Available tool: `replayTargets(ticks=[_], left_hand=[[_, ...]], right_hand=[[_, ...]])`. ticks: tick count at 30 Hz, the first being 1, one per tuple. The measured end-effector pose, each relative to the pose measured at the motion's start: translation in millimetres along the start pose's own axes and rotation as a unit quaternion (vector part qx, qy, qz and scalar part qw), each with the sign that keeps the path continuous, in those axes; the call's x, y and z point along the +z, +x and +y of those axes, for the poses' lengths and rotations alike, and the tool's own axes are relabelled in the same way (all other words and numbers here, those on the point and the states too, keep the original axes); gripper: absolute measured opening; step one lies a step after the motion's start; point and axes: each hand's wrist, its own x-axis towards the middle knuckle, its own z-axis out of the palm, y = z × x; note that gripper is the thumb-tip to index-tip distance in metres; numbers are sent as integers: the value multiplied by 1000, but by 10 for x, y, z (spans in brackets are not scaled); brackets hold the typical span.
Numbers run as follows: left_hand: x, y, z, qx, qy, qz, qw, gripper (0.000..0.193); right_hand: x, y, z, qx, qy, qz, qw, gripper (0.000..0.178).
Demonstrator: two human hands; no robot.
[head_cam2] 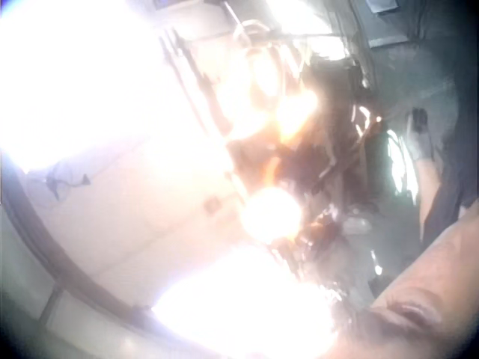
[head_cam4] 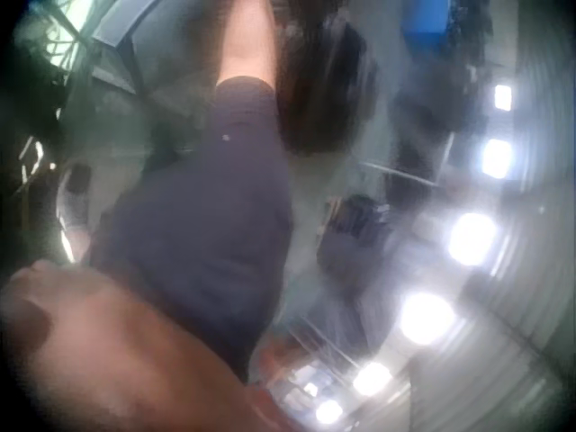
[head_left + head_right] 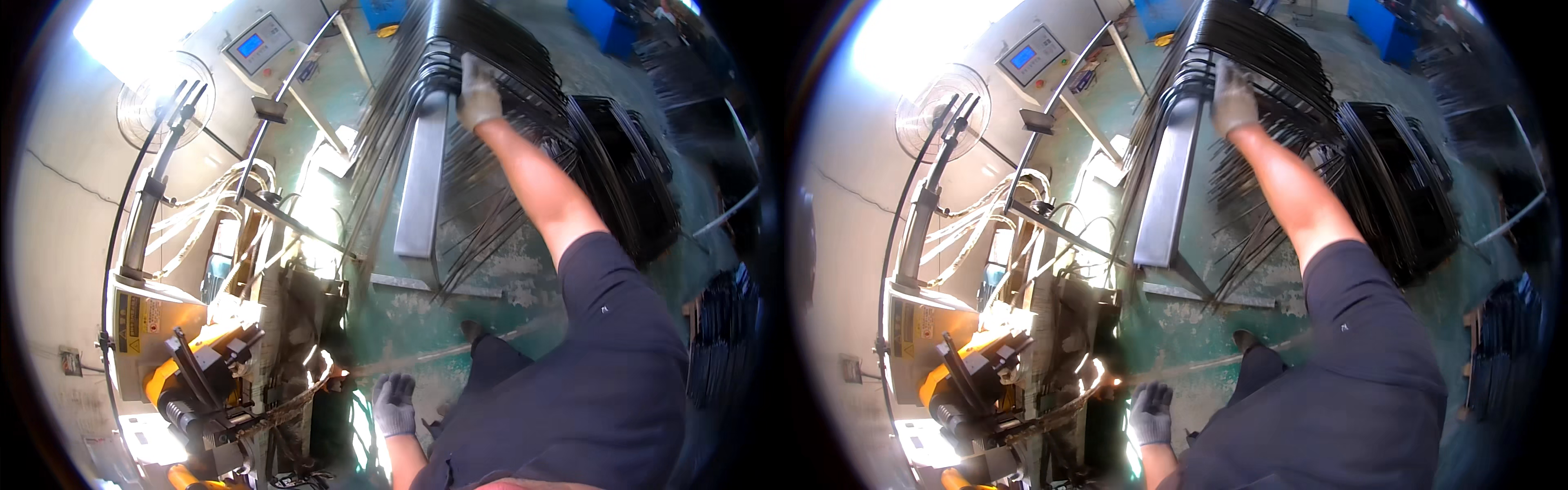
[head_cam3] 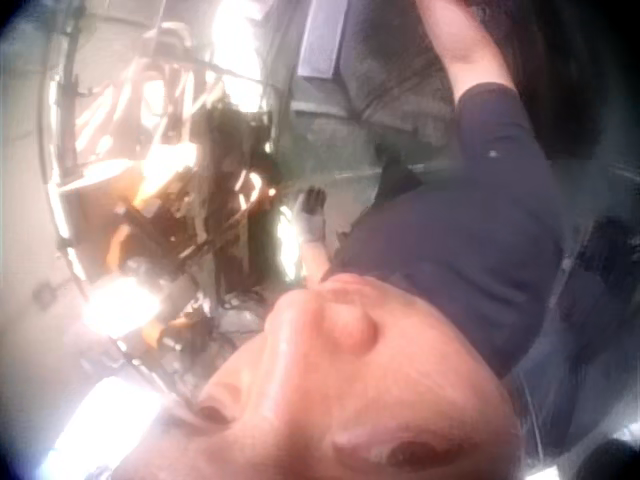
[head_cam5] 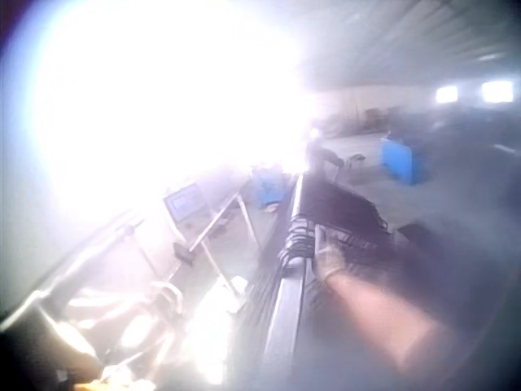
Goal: The person picks up bundles of long, thin metal rods from a floor pile and feeds them into a yellow and gray bending machine. They guide the rods through the machine's rollers to bend them and then remove the finished pieces, repeating the process continuously.
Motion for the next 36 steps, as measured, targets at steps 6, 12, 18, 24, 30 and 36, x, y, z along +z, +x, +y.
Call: replayTargets(ticks=[6, 12, 18, 24, 30, 36], left_hand=[[-117, -86, -146, -31, 86, 118, 989, 29], [-462, -495, -282, 23, -71, 251, 965, 29], [-796, -842, -689, 29, -88, 307, 947, 26], [-1558, -1395, -940, 74, -49, 263, 961, 34], [-3134, -2257, -1208, 226, -74, 370, 898, 33], [-4310, -3359, -1803, 226, -301, 498, 781, 30]], right_hand=[[404, 1347, 380, 273, -219, -132, 928, 43], [551, -758, 930, -51, -62, -114, 990, 42], [571, -4516, 1335, -127, -49, -662, 737, 53], [-1286, -5151, -1396, -259, 153, -756, 581, 43], [-260, -5601, -2258, -169, 263, -654, 688, 34], [-1015, -6007, -2964, -320, 58, -681, 656, 36]])
